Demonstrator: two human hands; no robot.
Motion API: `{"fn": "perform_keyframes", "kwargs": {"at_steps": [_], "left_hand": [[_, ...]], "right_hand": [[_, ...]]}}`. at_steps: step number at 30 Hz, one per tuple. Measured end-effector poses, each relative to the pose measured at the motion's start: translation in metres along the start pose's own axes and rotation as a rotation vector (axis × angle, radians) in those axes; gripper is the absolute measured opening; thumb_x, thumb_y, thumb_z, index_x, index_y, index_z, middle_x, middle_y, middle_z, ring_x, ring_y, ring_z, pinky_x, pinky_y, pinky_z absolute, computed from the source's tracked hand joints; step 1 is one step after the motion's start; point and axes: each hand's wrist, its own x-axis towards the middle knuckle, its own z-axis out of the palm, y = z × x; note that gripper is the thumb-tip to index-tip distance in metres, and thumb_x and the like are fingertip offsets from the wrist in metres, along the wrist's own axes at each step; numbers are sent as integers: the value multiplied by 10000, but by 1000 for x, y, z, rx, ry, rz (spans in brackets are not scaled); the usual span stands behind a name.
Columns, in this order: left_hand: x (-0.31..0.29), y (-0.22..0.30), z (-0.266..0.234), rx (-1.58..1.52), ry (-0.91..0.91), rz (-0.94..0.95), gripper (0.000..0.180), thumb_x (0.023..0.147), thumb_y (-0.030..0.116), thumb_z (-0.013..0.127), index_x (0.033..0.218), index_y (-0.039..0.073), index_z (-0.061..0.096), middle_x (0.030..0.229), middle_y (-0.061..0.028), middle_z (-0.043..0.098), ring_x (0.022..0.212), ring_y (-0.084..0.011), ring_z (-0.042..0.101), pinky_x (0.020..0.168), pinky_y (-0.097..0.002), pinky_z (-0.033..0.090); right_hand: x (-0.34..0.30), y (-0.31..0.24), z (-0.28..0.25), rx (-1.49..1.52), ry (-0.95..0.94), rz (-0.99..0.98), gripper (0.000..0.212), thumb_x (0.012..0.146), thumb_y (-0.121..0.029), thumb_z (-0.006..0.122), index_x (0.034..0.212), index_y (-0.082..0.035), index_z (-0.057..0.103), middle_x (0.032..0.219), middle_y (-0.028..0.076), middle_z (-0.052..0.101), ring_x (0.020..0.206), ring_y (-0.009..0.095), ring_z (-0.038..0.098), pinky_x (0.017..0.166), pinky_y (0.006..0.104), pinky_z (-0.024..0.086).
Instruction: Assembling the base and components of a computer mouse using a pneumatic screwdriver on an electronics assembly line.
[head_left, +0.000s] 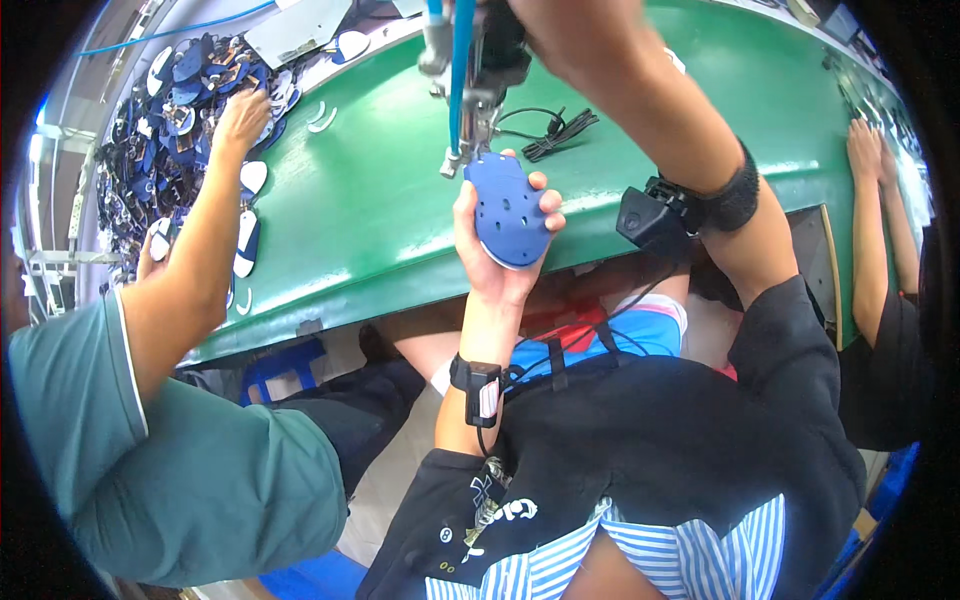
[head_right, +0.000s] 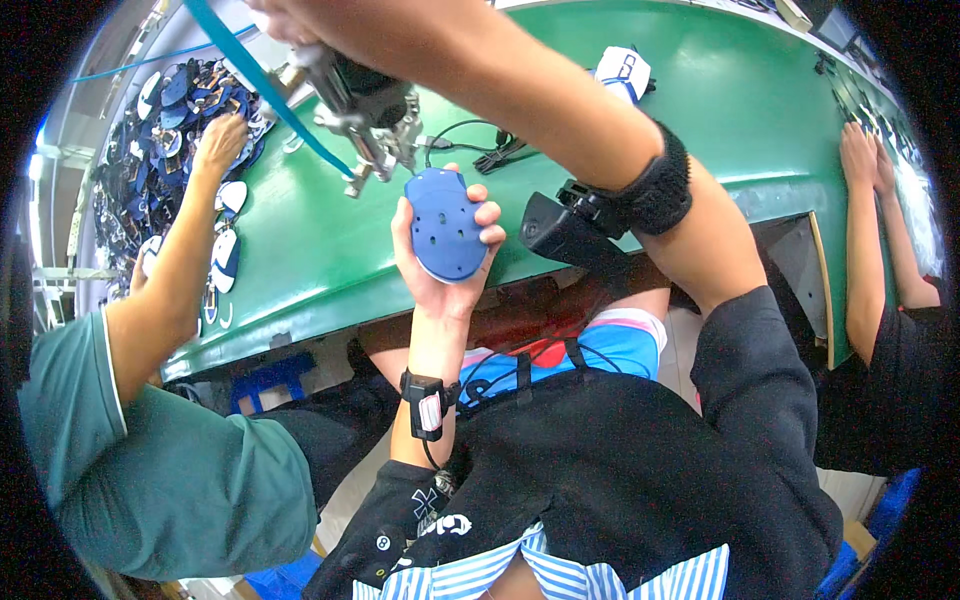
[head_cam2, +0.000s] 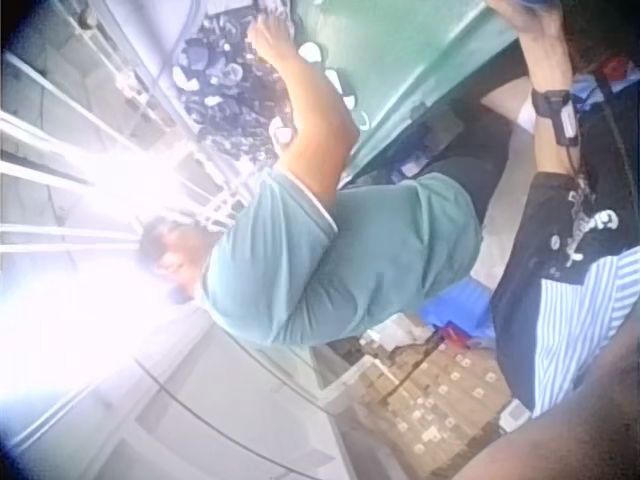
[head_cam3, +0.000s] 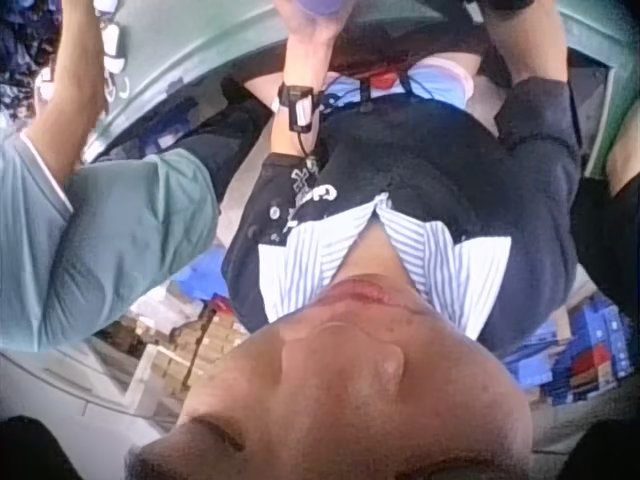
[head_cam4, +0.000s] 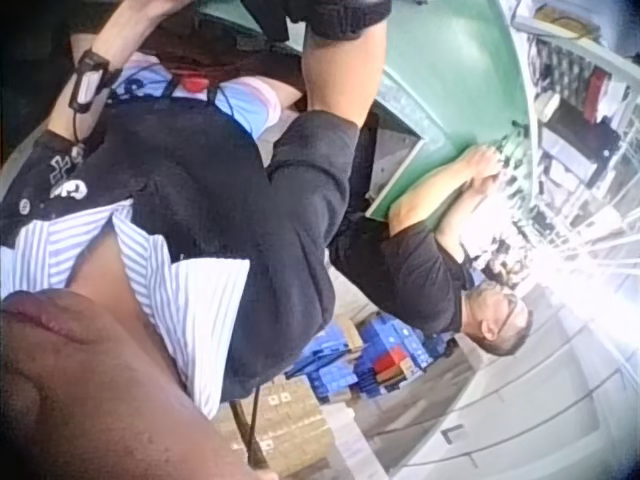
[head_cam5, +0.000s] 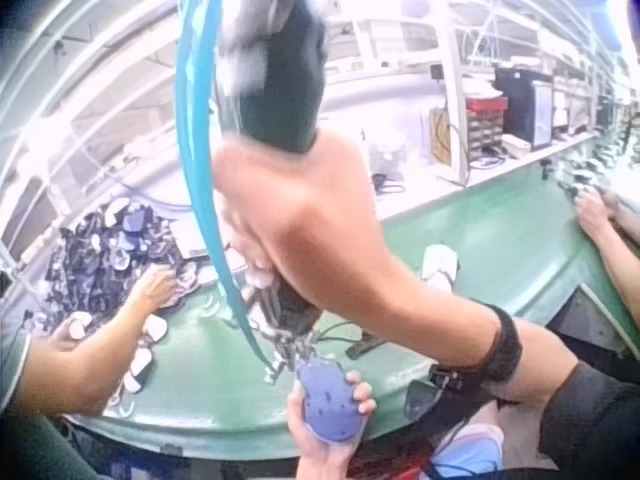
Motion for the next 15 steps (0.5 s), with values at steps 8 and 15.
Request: {"fn": "perform_keyframes", "kwargs": {"at_steps": [8, 15], "left_hand": [[2, -1, -1, -93, 131, 85, 537, 987, 437, 493, 1354, 44, 487, 1141, -178, 532, 1027, -298, 512, 943, -434, 488], [2, -4, -7, -121, 59, 48, 557, 967, 426, 464, 1362, 33, 464, 1164, -180, 508, 1056, -304, 493, 950, -423, 460]], "right_hand": [[-1, -40, 3, -40, -4, -72, 224, 972, -159, 591, 801, -15, 590, 569, -18, 481, 440, 49, 425, 409, 215, 331], [-13, -15, 6, -58, -94, -90, 217, 970, -160, 599, 813, -11, 594, 568, -18, 483, 441, 49, 428, 410, 214, 332]]}}
